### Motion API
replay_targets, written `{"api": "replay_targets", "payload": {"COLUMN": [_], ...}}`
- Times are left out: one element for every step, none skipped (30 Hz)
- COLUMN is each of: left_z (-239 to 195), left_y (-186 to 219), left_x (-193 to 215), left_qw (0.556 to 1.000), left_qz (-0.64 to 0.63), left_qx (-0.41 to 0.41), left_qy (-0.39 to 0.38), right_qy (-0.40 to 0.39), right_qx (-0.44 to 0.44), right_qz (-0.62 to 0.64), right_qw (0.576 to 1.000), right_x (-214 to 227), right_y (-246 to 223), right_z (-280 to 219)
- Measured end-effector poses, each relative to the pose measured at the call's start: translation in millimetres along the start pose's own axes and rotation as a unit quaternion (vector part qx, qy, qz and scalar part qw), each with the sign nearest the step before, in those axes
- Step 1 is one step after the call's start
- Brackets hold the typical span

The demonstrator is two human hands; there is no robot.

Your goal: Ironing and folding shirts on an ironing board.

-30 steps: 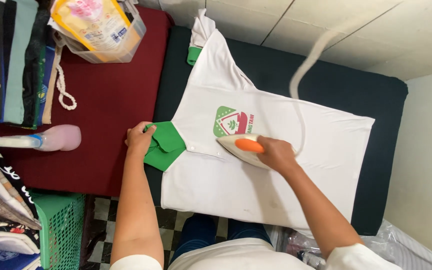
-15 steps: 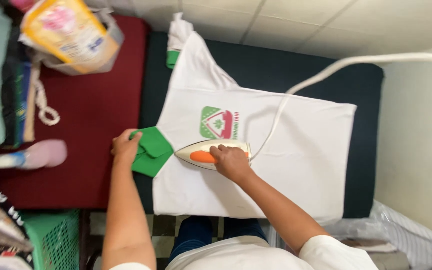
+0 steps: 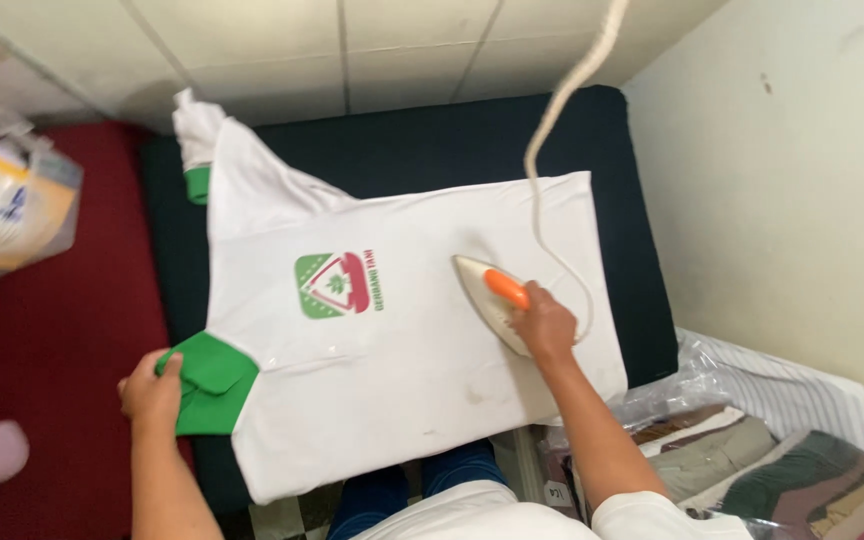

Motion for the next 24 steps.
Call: {"api": "replay_targets", "payload": {"left_z": [0, -1, -1, -2, -4, -8, -11, -10, -9, -8, -5, -4, -2, 1, 5, 8, 9, 11, 13, 16, 20, 23, 25, 28], "left_y": [-1, 5, 8, 11, 25, 40, 54, 66, 74, 82, 89, 98, 107, 116, 125, 133, 141, 151, 161, 169, 175, 180, 189, 195], "left_x": [1, 2, 4, 6, 8, 13, 18, 17, 13, 10, 5, 1, -3, -7, -11, -15, -18, -20, -21, -24, -27, -31, -31, -32], "left_qw": [1.0, 1.0, 0.999, 0.998, 0.998, 0.995, 0.989, 0.989, 0.984, 0.978, 0.978, 0.985, 0.99, 0.99, 0.992, 0.993, 0.993, 0.996, 0.998, 0.998, 0.999, 1.0, 1.0, 0.999], "left_qz": [0.016, 0.018, 0.038, 0.056, 0.057, 0.099, 0.141, 0.142, 0.177, 0.21, 0.21, 0.174, 0.138, 0.138, 0.126, 0.114, 0.114, 0.079, 0.045, 0.044, 0.022, -0.001, -0.002, -0.017], "left_qx": [-0.003, -0.009, 0.0, 0.009, 0.005, -0.012, -0.029, -0.03, -0.016, -0.001, -0.002, -0.014, -0.026, -0.026, -0.019, -0.011, -0.01, -0.02, -0.029, -0.028, -0.012, 0.005, 0.007, 0.022], "left_qy": [0.003, 0.001, 0.001, 0.002, 0.001, 0.017, 0.034, 0.033, 0.019, 0.005, 0.005, 0.013, 0.02, 0.02, 0.022, 0.024, 0.025, 0.032, 0.04, 0.041, 0.033, 0.026, 0.028, 0.023], "right_qy": [0.015, 0.018, 0.019, 0.02, 0.023, 0.023, 0.024, 0.024, 0.028, 0.032, 0.033, 0.039, 0.044, 0.044, 0.052, 0.059, 0.059, 0.061, 0.063, 0.063, 0.067, 0.071, 0.071, 0.051], "right_qx": [-0.028, -0.034, -0.069, -0.102, -0.105, -0.126, -0.147, -0.149, -0.158, -0.166, -0.167, -0.166, -0.164, -0.164, -0.156, -0.147, -0.146, -0.146, -0.147, -0.145, -0.146, -0.146, -0.143, -0.166], "right_qz": [-0.001, -0.001, -0.02, -0.039, -0.039, -0.063, -0.088, -0.087, -0.093, -0.099, -0.099, -0.101, -0.104, -0.104, -0.1, -0.096, -0.096, -0.097, -0.097, -0.097, -0.102, -0.106, -0.105, -0.089], "right_qw": [0.999, 0.999, 0.997, 0.994, 0.993, 0.99, 0.985, 0.985, 0.983, 0.981, 0.981, 0.98, 0.98, 0.98, 0.981, 0.983, 0.983, 0.983, 0.982, 0.983, 0.982, 0.981, 0.982, 0.981], "right_x": [5, 9, 12, 16, 23, 29, 35, 36, 39, 42, 42, 42, 43, 44, 46, 48, 48, 48, 48, 48, 50, 50, 52, 50], "right_y": [21, 38, 59, 79, 89, 102, 114, 121, 129, 136, 140, 144, 148, 148, 147, 146, 148, 149, 151, 154, 156, 158, 161, 167], "right_z": [2, 5, 7, 10, 15, 18, 21, 27, 33, 39, 47, 56, 64, 73, 83, 94, 104, 115, 125, 137, 148, 160, 173, 185]}}
Point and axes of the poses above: each hand's wrist, its own z-axis towards the middle knuckle, its own x-axis out of the back of the hand, y = z × x, the point moved 8 cm from there along z, towards the middle knuckle, and after that the axes turned 2 degrees about x, right-handed, at the moved point
